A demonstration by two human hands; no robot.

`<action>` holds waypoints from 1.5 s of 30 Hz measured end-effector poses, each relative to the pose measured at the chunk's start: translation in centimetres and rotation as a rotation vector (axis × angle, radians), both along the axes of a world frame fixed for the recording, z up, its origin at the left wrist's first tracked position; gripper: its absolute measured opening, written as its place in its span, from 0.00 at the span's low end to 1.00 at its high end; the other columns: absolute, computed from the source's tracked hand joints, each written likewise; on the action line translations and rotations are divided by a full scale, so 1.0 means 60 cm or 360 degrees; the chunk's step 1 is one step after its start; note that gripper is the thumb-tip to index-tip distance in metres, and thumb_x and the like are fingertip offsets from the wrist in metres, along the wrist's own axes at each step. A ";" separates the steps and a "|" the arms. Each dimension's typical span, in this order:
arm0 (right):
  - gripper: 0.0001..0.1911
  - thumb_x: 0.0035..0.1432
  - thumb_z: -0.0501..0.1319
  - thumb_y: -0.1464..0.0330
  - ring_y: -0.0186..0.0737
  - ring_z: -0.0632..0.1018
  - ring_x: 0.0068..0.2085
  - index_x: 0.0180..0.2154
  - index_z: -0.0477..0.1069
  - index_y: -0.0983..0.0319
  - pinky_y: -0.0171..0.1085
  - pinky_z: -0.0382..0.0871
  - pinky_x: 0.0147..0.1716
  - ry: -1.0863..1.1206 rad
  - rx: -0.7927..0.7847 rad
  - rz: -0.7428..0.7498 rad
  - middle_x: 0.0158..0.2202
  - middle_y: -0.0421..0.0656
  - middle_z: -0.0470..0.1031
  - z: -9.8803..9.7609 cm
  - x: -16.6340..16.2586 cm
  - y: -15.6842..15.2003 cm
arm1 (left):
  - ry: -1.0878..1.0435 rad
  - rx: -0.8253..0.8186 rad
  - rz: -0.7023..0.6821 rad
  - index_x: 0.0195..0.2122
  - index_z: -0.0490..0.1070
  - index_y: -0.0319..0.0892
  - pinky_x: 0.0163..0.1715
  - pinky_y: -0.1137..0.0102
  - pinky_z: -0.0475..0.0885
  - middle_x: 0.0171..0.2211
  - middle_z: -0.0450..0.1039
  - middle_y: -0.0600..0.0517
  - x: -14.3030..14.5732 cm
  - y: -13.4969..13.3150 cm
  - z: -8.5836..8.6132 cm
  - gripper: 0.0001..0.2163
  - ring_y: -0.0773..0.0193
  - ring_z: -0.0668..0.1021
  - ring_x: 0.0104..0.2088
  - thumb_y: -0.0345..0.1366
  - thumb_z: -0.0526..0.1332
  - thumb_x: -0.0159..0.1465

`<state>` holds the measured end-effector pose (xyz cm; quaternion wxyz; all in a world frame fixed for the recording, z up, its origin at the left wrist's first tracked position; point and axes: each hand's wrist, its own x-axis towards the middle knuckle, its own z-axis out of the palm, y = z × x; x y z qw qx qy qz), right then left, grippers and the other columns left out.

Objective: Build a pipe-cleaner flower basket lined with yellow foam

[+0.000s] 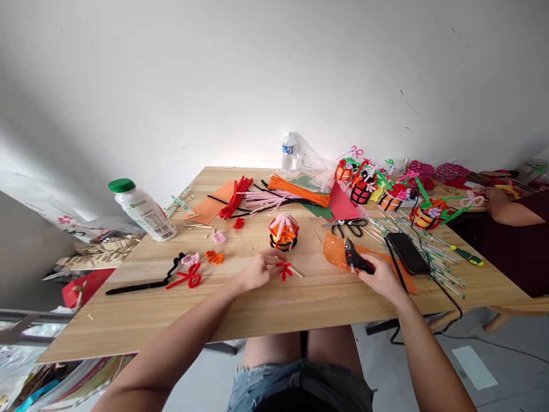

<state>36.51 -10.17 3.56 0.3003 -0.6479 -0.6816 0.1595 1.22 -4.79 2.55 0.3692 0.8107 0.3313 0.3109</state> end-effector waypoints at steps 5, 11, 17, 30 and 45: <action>0.20 0.45 0.60 0.71 0.48 0.78 0.46 0.43 0.76 0.62 0.43 0.72 0.47 0.0293 -0.0124 0.0082 0.44 0.46 0.79 -0.002 0.006 -0.002 | -0.0015 0.0342 -0.0519 0.28 0.80 0.42 0.59 0.60 0.64 0.54 0.71 0.45 0.075 -0.025 0.027 0.09 0.53 0.68 0.60 0.32 0.59 0.60; 0.21 0.42 0.63 0.69 0.49 0.79 0.45 0.42 0.77 0.61 0.45 0.71 0.48 0.0666 -0.0243 -0.0021 0.43 0.44 0.80 -0.005 0.021 0.000 | 0.0474 0.0012 -0.0561 0.27 0.80 0.40 0.53 0.66 0.70 0.57 0.70 0.46 0.181 0.007 0.006 0.05 0.52 0.74 0.54 0.29 0.64 0.52; 0.15 0.38 0.67 0.68 0.42 0.79 0.32 0.33 0.78 0.61 0.42 0.74 0.36 0.1294 -0.0037 -0.0255 0.32 0.43 0.80 0.013 0.064 -0.009 | 0.0520 0.0049 -0.0549 0.26 0.80 0.41 0.50 0.68 0.70 0.56 0.71 0.49 0.195 0.018 -0.015 0.05 0.53 0.76 0.52 0.29 0.64 0.52; 0.17 0.48 0.56 0.56 0.44 0.76 0.35 0.37 0.71 0.57 0.45 0.74 0.34 0.1925 0.0040 0.0166 0.40 0.47 0.76 0.098 -0.010 0.011 | 0.0070 -0.0038 -0.0255 0.29 0.80 0.41 0.50 0.66 0.71 0.45 0.72 0.45 0.078 -0.038 -0.004 0.11 0.59 0.76 0.46 0.38 0.59 0.62; 0.06 0.44 0.59 0.66 0.47 0.80 0.45 0.30 0.67 0.59 0.44 0.76 0.43 0.2218 -0.0486 0.0240 0.35 0.46 0.80 0.023 -0.228 0.187 | -0.0223 -0.0203 0.0617 0.35 0.81 0.42 0.63 0.57 0.57 0.61 0.61 0.45 0.024 0.003 -0.027 0.17 0.47 0.64 0.62 0.50 0.61 0.57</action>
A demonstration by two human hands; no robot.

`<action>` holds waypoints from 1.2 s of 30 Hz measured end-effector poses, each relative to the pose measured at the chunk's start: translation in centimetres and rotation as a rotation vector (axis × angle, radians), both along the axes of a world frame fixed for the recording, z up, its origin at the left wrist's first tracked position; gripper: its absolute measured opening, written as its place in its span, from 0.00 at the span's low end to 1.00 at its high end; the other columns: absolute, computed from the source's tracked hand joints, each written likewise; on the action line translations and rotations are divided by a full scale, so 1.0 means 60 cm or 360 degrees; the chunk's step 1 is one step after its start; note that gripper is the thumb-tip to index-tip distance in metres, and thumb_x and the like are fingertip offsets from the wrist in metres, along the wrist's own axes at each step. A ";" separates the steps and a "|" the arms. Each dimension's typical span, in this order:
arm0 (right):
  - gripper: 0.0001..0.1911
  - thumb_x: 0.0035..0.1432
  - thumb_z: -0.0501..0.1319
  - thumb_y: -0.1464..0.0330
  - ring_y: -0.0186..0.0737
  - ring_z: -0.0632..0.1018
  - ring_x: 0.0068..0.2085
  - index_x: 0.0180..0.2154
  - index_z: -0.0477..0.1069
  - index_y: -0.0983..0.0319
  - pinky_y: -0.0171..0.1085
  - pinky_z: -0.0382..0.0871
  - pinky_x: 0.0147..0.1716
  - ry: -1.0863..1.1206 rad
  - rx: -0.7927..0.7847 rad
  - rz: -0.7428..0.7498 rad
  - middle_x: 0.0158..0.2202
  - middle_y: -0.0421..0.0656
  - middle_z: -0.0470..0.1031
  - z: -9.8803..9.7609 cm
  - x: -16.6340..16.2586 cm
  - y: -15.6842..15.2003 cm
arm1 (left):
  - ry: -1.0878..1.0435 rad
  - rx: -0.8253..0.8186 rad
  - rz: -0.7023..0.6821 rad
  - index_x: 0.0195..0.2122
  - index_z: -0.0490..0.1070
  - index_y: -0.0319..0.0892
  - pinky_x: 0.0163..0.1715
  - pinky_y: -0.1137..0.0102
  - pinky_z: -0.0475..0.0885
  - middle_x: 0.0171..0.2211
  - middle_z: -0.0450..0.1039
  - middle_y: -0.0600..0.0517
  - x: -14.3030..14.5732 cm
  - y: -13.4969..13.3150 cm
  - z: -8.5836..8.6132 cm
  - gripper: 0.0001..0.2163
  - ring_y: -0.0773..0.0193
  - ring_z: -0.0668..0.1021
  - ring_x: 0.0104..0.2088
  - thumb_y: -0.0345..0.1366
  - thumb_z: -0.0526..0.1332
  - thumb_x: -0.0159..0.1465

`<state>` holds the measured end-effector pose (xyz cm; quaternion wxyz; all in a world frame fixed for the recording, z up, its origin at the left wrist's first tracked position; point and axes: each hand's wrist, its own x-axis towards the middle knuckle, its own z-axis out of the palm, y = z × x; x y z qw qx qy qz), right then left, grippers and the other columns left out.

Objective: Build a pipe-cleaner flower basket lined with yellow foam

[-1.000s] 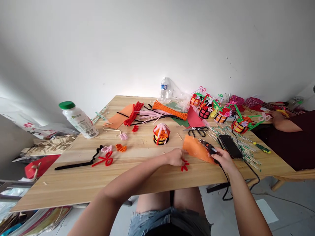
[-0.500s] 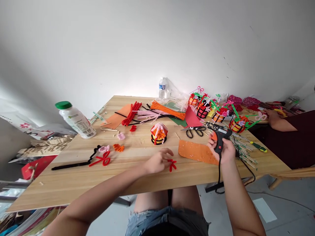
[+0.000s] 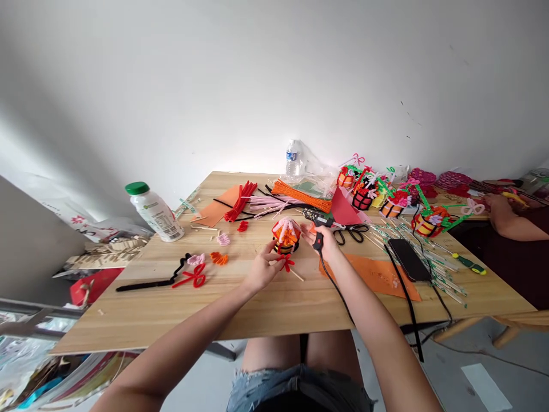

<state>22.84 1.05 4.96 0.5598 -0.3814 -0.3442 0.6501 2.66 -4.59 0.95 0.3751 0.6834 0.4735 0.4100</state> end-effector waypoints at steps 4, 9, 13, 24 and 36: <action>0.07 0.45 0.60 0.68 0.46 0.79 0.47 0.31 0.69 0.59 0.44 0.75 0.48 0.0004 0.0044 -0.0036 0.38 0.45 0.80 -0.002 -0.018 -0.041 | -0.0055 0.0017 0.0026 0.36 0.81 0.41 0.63 0.58 0.58 0.62 0.60 0.44 -0.008 0.005 0.000 0.19 0.47 0.64 0.62 0.52 0.61 0.57; 0.07 0.48 0.63 0.66 0.49 0.78 0.50 0.32 0.71 0.60 0.46 0.73 0.50 -0.0091 0.0051 -0.0050 0.42 0.48 0.80 -0.001 -0.030 -0.102 | -0.0017 -0.0051 -0.0178 0.31 0.81 0.41 0.62 0.59 0.59 0.54 0.68 0.43 -0.042 0.025 0.017 0.19 0.48 0.67 0.59 0.53 0.62 0.57; 0.11 0.50 0.63 0.63 0.48 0.79 0.45 0.35 0.73 0.61 0.45 0.74 0.45 -0.0331 0.0245 -0.0123 0.43 0.47 0.78 -0.013 -0.014 -0.139 | -0.0039 0.0002 -0.0301 0.29 0.80 0.39 0.61 0.59 0.60 0.54 0.68 0.41 -0.047 0.028 0.022 0.19 0.49 0.68 0.59 0.52 0.61 0.58; 0.18 0.61 0.57 0.53 0.39 0.76 0.30 0.33 0.71 0.61 0.39 0.72 0.35 -0.0987 0.0540 0.0087 0.28 0.42 0.73 -0.020 0.006 -0.187 | -0.0029 0.0047 -0.0170 0.31 0.79 0.39 0.60 0.58 0.62 0.59 0.65 0.41 -0.046 0.024 0.005 0.22 0.48 0.68 0.59 0.56 0.60 0.58; 0.23 0.59 0.55 0.47 0.35 0.71 0.20 0.28 0.68 0.60 0.36 0.68 0.21 -0.1254 0.0483 -0.0075 0.22 0.41 0.71 -0.027 -0.002 -0.175 | 0.0025 0.0074 -0.0152 0.36 0.81 0.41 0.58 0.62 0.67 0.64 0.57 0.44 -0.046 0.019 -0.011 0.19 0.48 0.70 0.58 0.52 0.60 0.60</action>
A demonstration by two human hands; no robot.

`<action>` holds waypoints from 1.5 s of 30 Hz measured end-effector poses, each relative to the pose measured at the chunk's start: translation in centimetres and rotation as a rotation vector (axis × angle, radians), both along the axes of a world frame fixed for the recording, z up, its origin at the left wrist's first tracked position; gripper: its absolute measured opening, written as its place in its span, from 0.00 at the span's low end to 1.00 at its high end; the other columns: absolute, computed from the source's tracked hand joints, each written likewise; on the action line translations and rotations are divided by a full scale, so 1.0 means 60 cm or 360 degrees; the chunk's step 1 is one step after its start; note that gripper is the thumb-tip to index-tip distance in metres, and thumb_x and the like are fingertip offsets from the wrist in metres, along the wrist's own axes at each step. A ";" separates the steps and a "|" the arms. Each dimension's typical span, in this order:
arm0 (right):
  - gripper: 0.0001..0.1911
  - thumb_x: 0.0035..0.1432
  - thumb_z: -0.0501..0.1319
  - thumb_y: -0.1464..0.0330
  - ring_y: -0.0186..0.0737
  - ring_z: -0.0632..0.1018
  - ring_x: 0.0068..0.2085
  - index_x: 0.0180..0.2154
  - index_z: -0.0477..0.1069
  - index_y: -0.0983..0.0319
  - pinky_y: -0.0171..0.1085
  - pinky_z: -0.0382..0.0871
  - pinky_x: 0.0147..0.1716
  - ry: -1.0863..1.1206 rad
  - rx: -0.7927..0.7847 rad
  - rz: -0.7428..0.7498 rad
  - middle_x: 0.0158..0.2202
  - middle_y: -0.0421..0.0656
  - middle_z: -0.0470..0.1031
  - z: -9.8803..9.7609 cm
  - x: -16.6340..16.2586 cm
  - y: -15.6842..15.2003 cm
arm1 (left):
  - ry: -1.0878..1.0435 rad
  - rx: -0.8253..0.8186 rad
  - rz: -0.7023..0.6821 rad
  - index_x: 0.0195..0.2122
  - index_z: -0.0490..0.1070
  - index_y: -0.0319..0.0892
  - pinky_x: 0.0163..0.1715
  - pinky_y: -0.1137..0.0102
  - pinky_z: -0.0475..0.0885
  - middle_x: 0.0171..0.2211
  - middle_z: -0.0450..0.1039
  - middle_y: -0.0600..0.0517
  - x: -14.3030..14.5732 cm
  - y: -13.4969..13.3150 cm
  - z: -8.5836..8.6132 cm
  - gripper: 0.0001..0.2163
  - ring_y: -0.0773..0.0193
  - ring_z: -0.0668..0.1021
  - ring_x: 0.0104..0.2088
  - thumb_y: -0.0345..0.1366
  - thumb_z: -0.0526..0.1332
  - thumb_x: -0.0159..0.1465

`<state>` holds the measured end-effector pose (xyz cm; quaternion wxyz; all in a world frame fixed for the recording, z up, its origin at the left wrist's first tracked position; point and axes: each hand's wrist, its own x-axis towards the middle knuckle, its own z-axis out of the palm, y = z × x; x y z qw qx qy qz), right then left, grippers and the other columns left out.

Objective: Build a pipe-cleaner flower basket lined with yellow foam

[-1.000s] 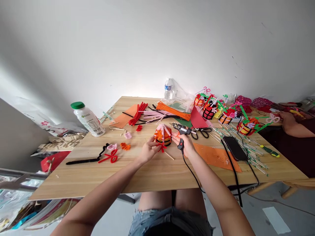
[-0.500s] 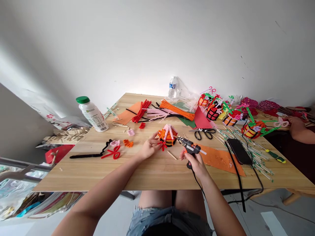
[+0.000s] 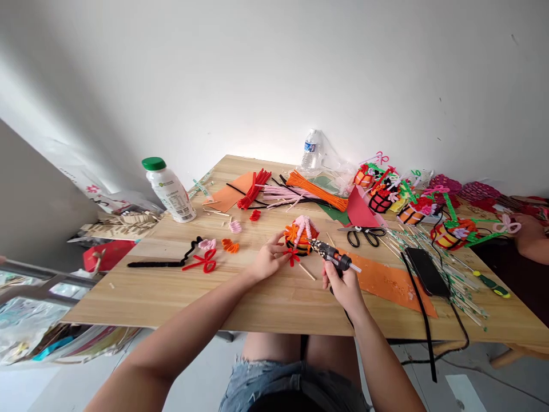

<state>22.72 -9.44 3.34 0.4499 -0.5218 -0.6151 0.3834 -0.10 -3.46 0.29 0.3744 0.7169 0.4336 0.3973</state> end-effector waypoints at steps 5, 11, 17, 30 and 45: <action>0.22 0.57 0.57 0.47 0.36 0.69 0.18 0.33 0.70 0.60 0.36 0.64 0.19 -0.0093 -0.0017 -0.0071 0.20 0.40 0.69 0.005 -0.004 -0.001 | -0.0047 0.0014 0.0023 0.38 0.81 0.42 0.56 0.62 0.69 0.64 0.57 0.45 -0.001 0.002 -0.001 0.19 0.50 0.74 0.53 0.52 0.60 0.60; 0.22 0.56 0.58 0.46 0.36 0.68 0.17 0.31 0.69 0.59 0.36 0.62 0.18 -0.0176 -0.0009 -0.0151 0.19 0.40 0.69 0.003 -0.006 0.005 | -0.0058 0.0004 0.0025 0.36 0.81 0.41 0.54 0.62 0.71 0.63 0.58 0.44 0.000 -0.001 0.004 0.21 0.51 0.76 0.51 0.55 0.59 0.59; 0.23 0.56 0.57 0.47 0.35 0.69 0.18 0.31 0.70 0.60 0.36 0.64 0.18 -0.0266 0.0069 -0.0192 0.22 0.41 0.70 0.000 -0.004 0.009 | -0.0068 -0.0031 0.0001 0.37 0.80 0.40 0.50 0.64 0.73 0.64 0.57 0.43 0.000 -0.002 0.002 0.23 0.56 0.79 0.44 0.56 0.58 0.59; 0.27 0.56 0.57 0.46 0.35 0.69 0.18 0.35 0.74 0.65 0.34 0.63 0.17 -0.0289 0.0150 -0.0254 0.18 0.40 0.68 -0.004 -0.007 0.012 | -0.0075 -0.0049 0.0014 0.36 0.80 0.39 0.45 0.63 0.76 0.64 0.56 0.42 0.001 -0.004 0.008 0.20 0.56 0.79 0.42 0.52 0.59 0.59; 0.25 0.55 0.58 0.48 0.37 0.68 0.17 0.33 0.73 0.65 0.35 0.63 0.18 -0.0356 0.0138 -0.0305 0.14 0.37 0.64 -0.003 -0.007 0.011 | -0.0085 -0.0030 -0.0002 0.37 0.80 0.38 0.48 0.63 0.75 0.61 0.62 0.41 0.000 -0.001 0.002 0.20 0.54 0.79 0.44 0.51 0.60 0.59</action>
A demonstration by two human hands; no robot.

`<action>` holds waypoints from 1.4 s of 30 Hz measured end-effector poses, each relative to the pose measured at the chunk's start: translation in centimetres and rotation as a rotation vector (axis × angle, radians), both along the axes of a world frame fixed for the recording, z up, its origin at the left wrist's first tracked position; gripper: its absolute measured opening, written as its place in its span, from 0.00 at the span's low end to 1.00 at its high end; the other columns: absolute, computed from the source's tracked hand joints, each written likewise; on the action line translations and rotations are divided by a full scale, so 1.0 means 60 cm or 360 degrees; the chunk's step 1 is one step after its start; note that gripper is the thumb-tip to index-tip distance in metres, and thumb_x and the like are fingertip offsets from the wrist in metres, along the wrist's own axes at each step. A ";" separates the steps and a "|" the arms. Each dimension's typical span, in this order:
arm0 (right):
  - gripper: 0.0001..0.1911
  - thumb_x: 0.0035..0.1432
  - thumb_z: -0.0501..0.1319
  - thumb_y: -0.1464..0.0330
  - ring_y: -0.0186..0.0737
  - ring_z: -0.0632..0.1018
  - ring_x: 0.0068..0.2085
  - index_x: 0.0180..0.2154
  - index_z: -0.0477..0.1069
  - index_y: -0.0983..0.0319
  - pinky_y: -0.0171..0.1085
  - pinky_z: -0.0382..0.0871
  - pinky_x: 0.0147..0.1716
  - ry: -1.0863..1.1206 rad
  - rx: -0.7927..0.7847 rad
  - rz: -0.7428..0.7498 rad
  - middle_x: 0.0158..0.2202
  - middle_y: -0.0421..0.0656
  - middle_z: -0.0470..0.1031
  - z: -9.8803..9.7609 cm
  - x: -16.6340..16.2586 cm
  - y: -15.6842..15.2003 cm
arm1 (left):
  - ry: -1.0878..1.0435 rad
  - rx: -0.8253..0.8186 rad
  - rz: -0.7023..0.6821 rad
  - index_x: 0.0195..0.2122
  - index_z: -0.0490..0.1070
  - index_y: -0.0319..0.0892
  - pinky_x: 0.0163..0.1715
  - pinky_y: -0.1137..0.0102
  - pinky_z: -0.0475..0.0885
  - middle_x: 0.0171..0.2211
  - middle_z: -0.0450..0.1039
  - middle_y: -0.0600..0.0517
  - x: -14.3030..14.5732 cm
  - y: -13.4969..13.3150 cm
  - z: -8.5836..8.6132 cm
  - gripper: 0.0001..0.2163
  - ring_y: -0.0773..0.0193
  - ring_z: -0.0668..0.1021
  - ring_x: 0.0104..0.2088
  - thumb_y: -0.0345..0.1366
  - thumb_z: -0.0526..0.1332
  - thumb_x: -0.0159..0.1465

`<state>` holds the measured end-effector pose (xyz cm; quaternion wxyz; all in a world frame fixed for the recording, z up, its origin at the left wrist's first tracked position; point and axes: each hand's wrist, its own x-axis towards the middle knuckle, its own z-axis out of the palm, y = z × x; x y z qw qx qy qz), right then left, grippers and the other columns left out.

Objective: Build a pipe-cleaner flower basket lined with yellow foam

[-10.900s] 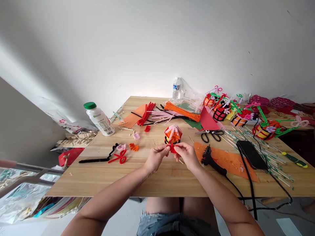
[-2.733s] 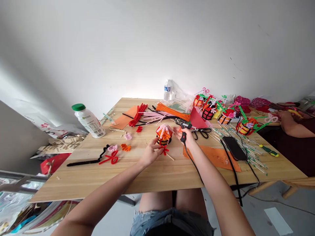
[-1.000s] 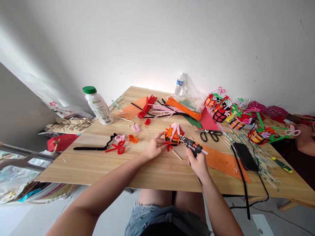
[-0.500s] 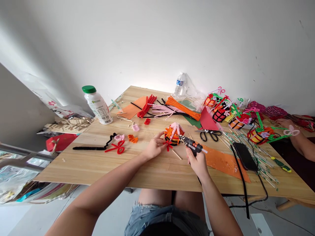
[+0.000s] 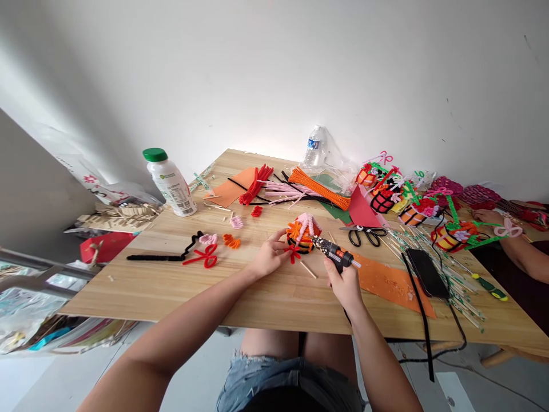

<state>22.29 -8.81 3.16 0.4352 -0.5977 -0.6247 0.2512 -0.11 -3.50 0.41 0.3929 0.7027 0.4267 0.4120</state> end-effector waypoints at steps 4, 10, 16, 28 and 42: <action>0.25 0.55 0.58 0.48 0.37 0.69 0.17 0.32 0.73 0.64 0.35 0.63 0.18 -0.0031 0.0003 -0.0005 0.14 0.37 0.64 0.001 -0.001 -0.003 | 0.0026 0.0030 -0.0005 0.37 0.80 0.37 0.50 0.62 0.73 0.59 0.64 0.39 0.000 0.002 -0.002 0.20 0.52 0.78 0.47 0.51 0.59 0.60; 0.25 0.56 0.56 0.47 0.36 0.69 0.17 0.29 0.71 0.63 0.35 0.63 0.18 -0.0053 -0.0003 0.0014 0.18 0.41 0.68 0.001 0.002 -0.004 | 0.0060 0.0041 0.0008 0.37 0.80 0.39 0.52 0.64 0.72 0.55 0.68 0.41 -0.001 0.002 -0.001 0.19 0.51 0.76 0.52 0.50 0.59 0.60; 0.26 0.56 0.56 0.46 0.36 0.70 0.18 0.32 0.73 0.64 0.35 0.65 0.19 -0.0063 0.0024 0.0023 0.23 0.46 0.75 0.003 0.003 -0.005 | 0.0056 0.0049 0.0029 0.36 0.80 0.39 0.52 0.65 0.72 0.59 0.64 0.42 0.000 0.002 -0.002 0.19 0.50 0.73 0.55 0.50 0.59 0.60; 0.26 0.56 0.56 0.46 0.36 0.69 0.18 0.29 0.72 0.63 0.34 0.63 0.17 -0.0071 0.0041 -0.0009 0.18 0.41 0.69 -0.002 0.002 -0.005 | 0.0112 0.0114 0.0068 0.33 0.79 0.41 0.56 0.65 0.68 0.59 0.65 0.45 0.000 0.003 -0.001 0.14 0.52 0.68 0.60 0.43 0.58 0.60; 0.26 0.57 0.55 0.47 0.38 0.72 0.19 0.32 0.75 0.65 0.35 0.65 0.18 -0.0146 0.0064 -0.0012 0.21 0.45 0.74 0.007 -0.002 -0.010 | 0.0139 0.0156 0.0060 0.34 0.79 0.40 0.57 0.63 0.67 0.60 0.63 0.42 -0.001 0.003 -0.002 0.12 0.53 0.69 0.59 0.39 0.57 0.60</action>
